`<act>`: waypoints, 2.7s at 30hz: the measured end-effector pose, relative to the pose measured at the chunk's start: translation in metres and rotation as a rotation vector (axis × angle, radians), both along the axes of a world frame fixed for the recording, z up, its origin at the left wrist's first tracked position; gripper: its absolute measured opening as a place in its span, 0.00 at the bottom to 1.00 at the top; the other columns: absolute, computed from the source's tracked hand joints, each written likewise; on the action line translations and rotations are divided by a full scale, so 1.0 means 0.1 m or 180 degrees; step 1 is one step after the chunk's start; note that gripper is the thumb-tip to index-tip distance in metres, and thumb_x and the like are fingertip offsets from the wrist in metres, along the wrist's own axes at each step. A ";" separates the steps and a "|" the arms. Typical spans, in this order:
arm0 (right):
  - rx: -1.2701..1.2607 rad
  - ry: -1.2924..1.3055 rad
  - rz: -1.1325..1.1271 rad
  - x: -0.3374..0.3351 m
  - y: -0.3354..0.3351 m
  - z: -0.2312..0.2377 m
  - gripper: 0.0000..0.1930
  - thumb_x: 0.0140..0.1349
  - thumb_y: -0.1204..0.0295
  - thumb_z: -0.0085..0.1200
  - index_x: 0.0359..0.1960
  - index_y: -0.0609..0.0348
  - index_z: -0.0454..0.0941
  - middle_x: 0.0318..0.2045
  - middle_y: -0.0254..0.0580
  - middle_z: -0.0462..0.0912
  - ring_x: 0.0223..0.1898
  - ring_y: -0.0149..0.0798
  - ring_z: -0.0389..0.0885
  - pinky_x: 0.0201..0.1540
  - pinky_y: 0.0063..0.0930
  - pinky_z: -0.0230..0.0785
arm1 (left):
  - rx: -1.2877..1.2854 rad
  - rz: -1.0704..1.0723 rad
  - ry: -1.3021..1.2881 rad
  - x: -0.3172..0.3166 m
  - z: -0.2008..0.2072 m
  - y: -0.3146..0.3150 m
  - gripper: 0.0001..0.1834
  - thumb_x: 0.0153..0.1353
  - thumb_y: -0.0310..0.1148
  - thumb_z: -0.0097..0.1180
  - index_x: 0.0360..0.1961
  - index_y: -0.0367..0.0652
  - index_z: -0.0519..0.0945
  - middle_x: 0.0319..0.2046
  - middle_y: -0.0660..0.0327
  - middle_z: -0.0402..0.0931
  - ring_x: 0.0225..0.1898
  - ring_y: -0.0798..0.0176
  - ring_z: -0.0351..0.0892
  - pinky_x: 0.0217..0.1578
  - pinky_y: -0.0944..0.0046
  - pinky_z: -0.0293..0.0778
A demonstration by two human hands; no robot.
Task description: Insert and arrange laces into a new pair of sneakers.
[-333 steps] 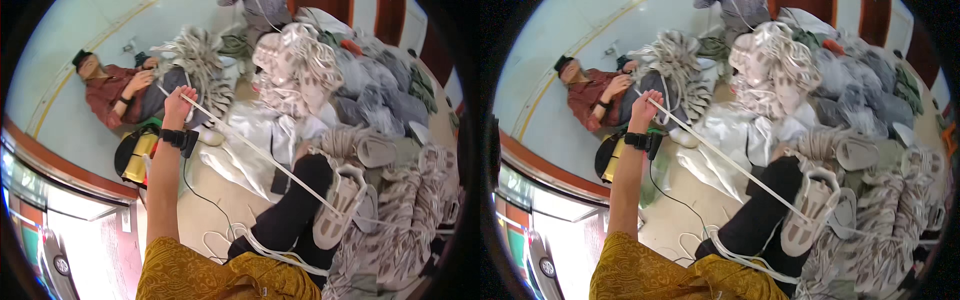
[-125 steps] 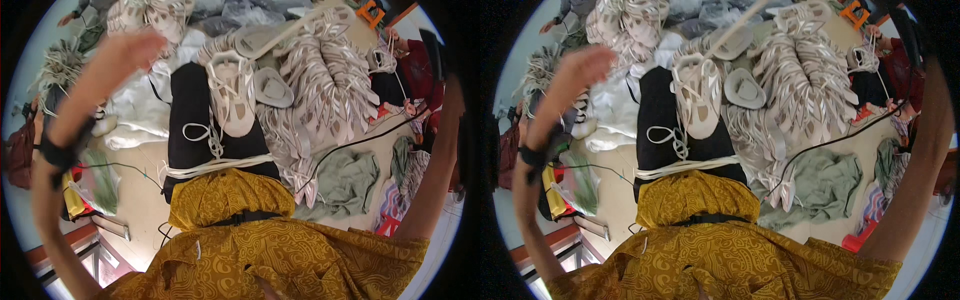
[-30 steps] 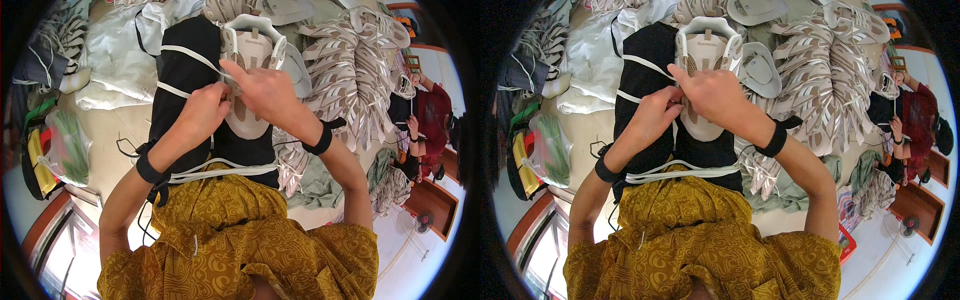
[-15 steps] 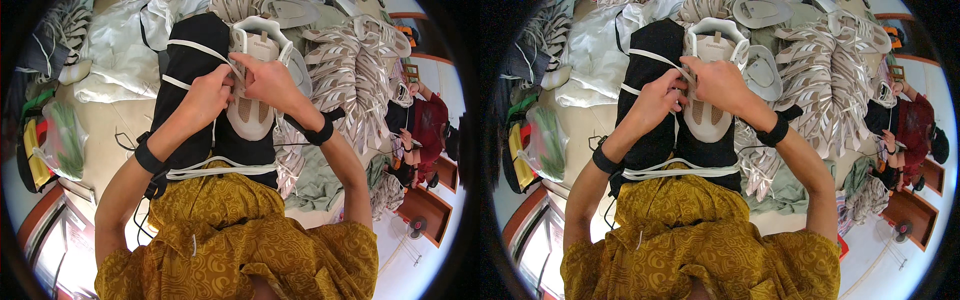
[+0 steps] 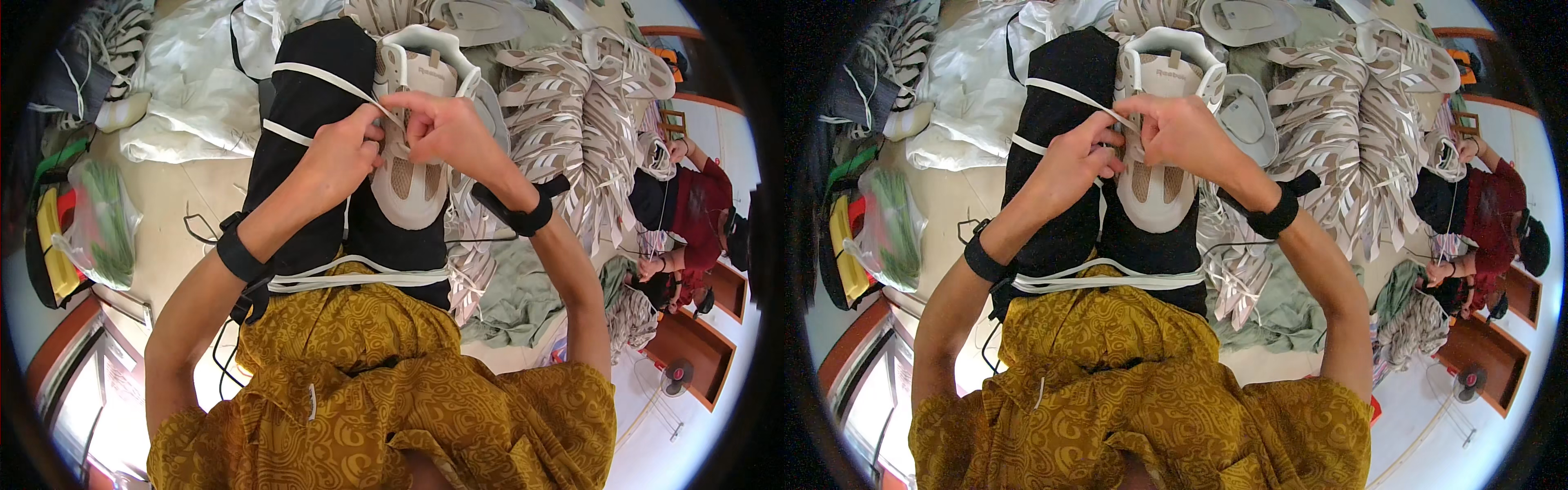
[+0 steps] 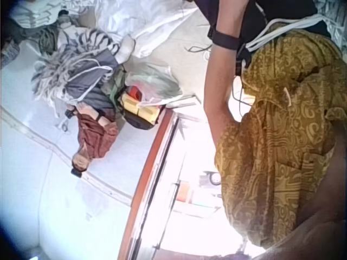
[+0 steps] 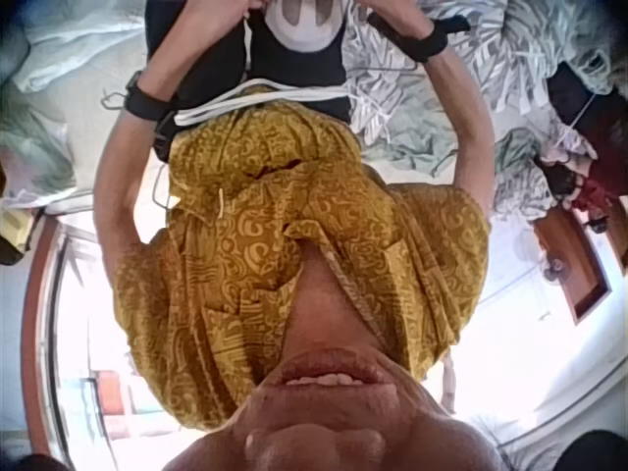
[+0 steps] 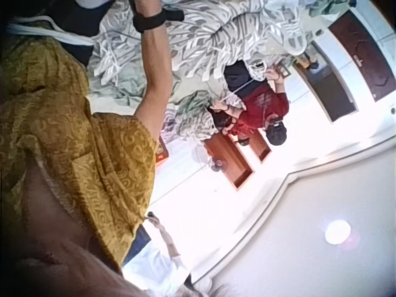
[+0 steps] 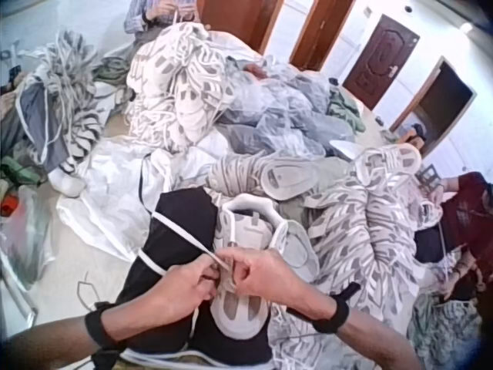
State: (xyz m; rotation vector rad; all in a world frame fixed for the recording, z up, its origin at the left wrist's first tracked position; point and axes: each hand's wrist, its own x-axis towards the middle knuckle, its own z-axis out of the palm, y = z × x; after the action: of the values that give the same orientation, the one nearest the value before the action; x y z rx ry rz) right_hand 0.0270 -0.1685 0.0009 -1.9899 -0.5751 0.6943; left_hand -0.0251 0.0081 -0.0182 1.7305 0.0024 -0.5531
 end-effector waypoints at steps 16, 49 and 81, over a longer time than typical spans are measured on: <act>-0.0601 -0.0964 0.0098 0.00 0.06 -0.06 0.28 0.39 0.79 0.55 0.49 0.53 0.72 0.16 0.30 0.74 0.18 0.26 0.71 0.23 0.20 0.64 | 0.0363 -0.0066 -0.0446 -0.03 -0.07 0.00 0.23 0.53 0.23 0.45 0.52 0.36 0.63 0.35 0.55 0.75 0.32 0.65 0.77 0.35 0.67 0.73; -0.0378 -0.2781 -0.0267 -0.26 -0.26 -0.09 0.22 0.44 0.77 0.52 0.46 0.52 0.72 0.24 0.39 0.78 0.22 0.37 0.78 0.22 0.27 0.69 | 0.0744 -0.0325 -0.1220 -0.01 0.07 -0.11 0.15 0.53 0.22 0.49 0.43 0.38 0.72 0.22 0.58 0.74 0.24 0.67 0.75 0.28 0.68 0.71; -0.0698 -0.1292 0.0220 0.04 -0.33 -0.01 0.29 0.44 0.79 0.50 0.53 0.48 0.67 0.18 0.40 0.75 0.20 0.40 0.74 0.24 0.30 0.66 | 0.0698 -0.0530 -0.1024 0.09 0.05 -0.12 0.13 0.56 0.24 0.41 0.43 0.39 0.69 0.26 0.50 0.73 0.30 0.53 0.75 0.33 0.59 0.70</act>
State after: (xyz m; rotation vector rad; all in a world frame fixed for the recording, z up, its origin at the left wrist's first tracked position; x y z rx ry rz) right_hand 0.0313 -0.2010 -0.0003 -2.3463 -0.8400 0.4054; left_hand -0.0161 -0.0037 -0.0132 2.0306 -0.3219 -0.4001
